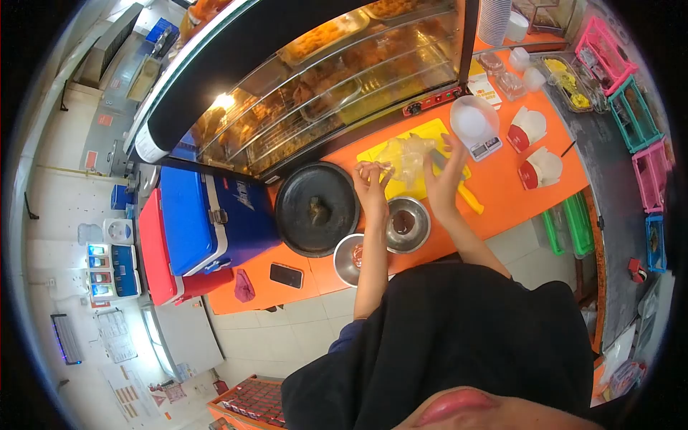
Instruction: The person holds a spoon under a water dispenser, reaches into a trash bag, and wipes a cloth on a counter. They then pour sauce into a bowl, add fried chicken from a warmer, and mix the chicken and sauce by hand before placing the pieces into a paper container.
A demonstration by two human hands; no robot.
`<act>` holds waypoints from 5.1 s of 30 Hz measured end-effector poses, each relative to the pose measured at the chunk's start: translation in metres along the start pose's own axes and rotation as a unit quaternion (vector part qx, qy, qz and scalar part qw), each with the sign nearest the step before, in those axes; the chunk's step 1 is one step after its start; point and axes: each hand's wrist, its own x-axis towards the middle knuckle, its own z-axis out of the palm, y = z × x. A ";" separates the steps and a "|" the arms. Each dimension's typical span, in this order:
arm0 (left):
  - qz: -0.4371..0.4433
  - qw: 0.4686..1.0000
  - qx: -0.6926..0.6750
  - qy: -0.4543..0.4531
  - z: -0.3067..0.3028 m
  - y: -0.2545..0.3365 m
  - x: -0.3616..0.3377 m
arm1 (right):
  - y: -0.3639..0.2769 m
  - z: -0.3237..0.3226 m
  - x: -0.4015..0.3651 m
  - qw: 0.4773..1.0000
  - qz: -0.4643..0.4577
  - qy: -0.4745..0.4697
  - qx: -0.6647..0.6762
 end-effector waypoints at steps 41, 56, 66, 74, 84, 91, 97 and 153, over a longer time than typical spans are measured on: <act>0.473 0.708 0.511 -0.121 -0.020 0.036 -0.122 | -0.014 -0.023 -0.089 0.461 0.387 -0.167 0.781; 0.472 0.771 0.425 -0.055 -0.083 0.130 -0.003 | 0.068 -0.068 0.023 0.433 0.423 -0.094 0.791; 0.291 0.911 0.211 0.202 -0.180 0.420 0.203 | 0.145 -0.093 0.019 0.482 0.394 -0.089 0.777; 0.201 0.769 0.572 -0.203 -0.091 0.179 0.123 | 0.118 -0.078 0.040 0.500 0.519 0.066 0.691; -0.143 0.723 0.314 -0.598 0.178 0.044 0.249 | 0.157 -0.071 0.040 0.439 0.548 0.072 0.708; -0.179 0.654 0.362 -0.640 0.098 0.124 0.241 | 0.218 -0.069 0.026 0.383 0.594 -0.020 0.707; -0.462 0.572 0.462 -0.496 -0.193 0.210 0.272 | 0.250 -0.041 0.030 0.449 0.602 -0.119 0.650; 0.063 0.943 -0.083 0.317 -0.377 0.171 -0.232 | -0.141 0.407 -0.079 0.827 -0.205 -0.521 0.046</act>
